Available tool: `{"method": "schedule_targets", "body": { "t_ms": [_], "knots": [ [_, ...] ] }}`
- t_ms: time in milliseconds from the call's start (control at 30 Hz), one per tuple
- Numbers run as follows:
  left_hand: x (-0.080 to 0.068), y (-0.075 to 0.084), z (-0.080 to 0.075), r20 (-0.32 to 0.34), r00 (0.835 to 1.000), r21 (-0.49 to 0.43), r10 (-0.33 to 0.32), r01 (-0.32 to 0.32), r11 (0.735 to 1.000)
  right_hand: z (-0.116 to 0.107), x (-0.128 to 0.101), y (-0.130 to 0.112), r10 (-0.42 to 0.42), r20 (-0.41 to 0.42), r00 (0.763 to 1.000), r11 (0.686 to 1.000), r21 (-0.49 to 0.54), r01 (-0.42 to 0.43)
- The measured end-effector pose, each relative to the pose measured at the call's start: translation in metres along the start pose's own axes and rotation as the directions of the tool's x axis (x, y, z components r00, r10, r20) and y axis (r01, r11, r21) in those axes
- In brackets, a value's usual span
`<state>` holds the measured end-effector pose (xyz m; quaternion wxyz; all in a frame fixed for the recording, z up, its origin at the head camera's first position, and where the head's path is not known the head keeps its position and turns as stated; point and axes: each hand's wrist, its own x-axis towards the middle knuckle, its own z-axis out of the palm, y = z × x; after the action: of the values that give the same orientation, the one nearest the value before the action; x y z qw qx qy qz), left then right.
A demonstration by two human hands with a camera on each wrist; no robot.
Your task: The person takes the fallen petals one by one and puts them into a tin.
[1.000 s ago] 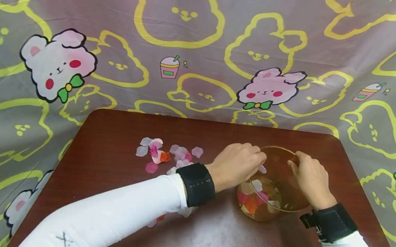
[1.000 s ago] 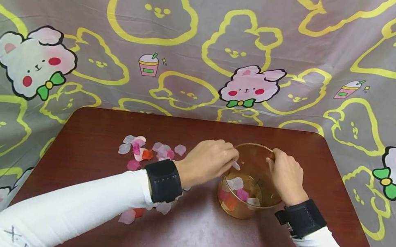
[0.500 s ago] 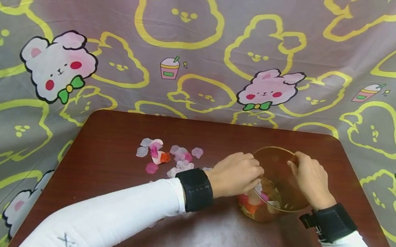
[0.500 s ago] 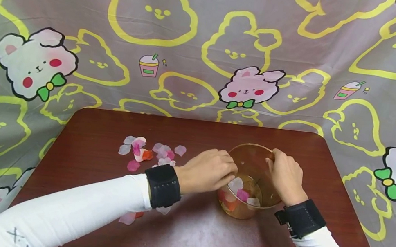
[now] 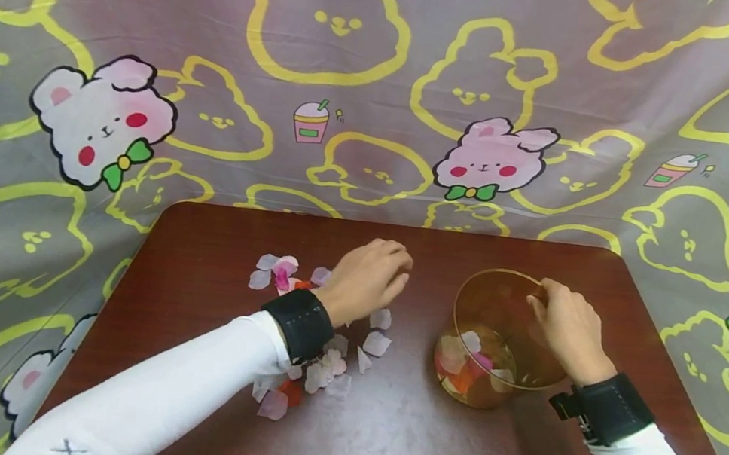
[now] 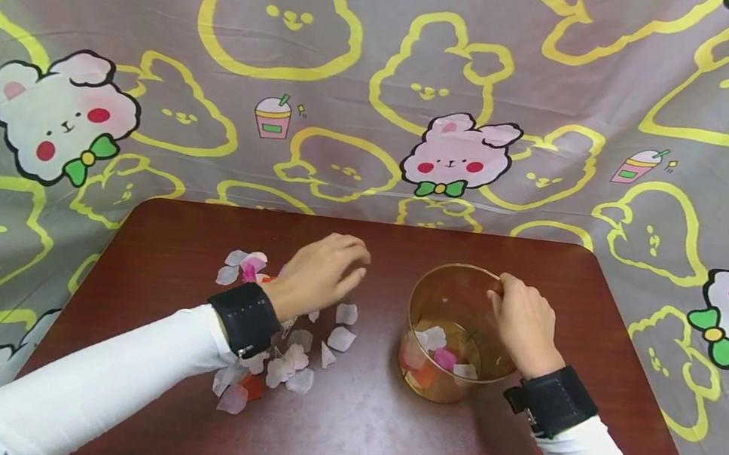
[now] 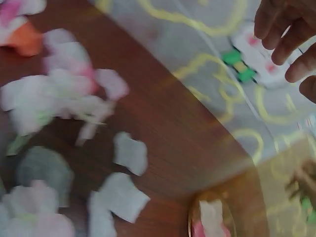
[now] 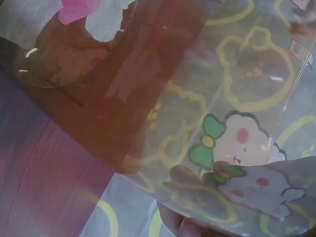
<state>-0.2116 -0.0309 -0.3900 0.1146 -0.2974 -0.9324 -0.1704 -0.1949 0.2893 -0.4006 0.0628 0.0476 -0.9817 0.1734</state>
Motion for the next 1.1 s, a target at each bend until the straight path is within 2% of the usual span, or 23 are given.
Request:
{"method": "schedule_targets", "body": {
  "t_ms": [100, 200, 333, 500, 600, 767, 1000, 1100],
  "knots": [
    [-0.011, -0.025, -0.002, 0.017, 0.988, -0.048, -0.153, 0.154, 0.987, 0.0, 0.0, -0.001, 0.003, 0.001, 1.0, 1.0, 0.0, -0.003],
    [-0.025, -0.048, -0.003, 0.026, 0.966, -0.06, -0.257, 0.258, 0.964, -0.001, -0.001, -0.003, 0.007, 0.004, 1.0, 1.0, -0.003, -0.007],
    [-0.045, -0.079, -0.003, 0.019, 0.939, -0.047, -0.344, 0.345, 0.938, -0.001, -0.002, -0.004, 0.006, 0.0, 1.0, 1.0, -0.007, -0.006],
    [-0.072, -0.115, -0.003, 0.041, 0.893, -0.011, -0.449, 0.449, 0.893, -0.001, -0.003, -0.005, 0.008, -0.001, 1.0, 1.0, -0.009, -0.008],
    [-0.088, -0.133, 0.0, 0.052, 0.874, 0.019, -0.484, 0.484, 0.875, -0.001, -0.003, -0.005, 0.012, -0.001, 1.0, 1.0, -0.016, -0.012],
    [-0.11, -0.156, 0.008, 0.07, 0.858, 0.062, -0.508, 0.505, 0.861, -0.001, -0.005, -0.006, 0.02, 0.003, 1.0, 1.0, -0.019, -0.02],
    [-0.131, -0.171, 0.016, 0.133, 0.805, 0.084, -0.578, 0.571, 0.816, -0.001, -0.005, -0.006, 0.013, -0.002, 1.0, 1.0, -0.022, -0.013],
    [-0.134, -0.173, 0.019, 0.122, 0.811, 0.086, -0.572, 0.565, 0.821, 0.0, -0.005, -0.006, 0.012, 0.001, 1.0, 1.0, -0.025, -0.012]
  ]
}}
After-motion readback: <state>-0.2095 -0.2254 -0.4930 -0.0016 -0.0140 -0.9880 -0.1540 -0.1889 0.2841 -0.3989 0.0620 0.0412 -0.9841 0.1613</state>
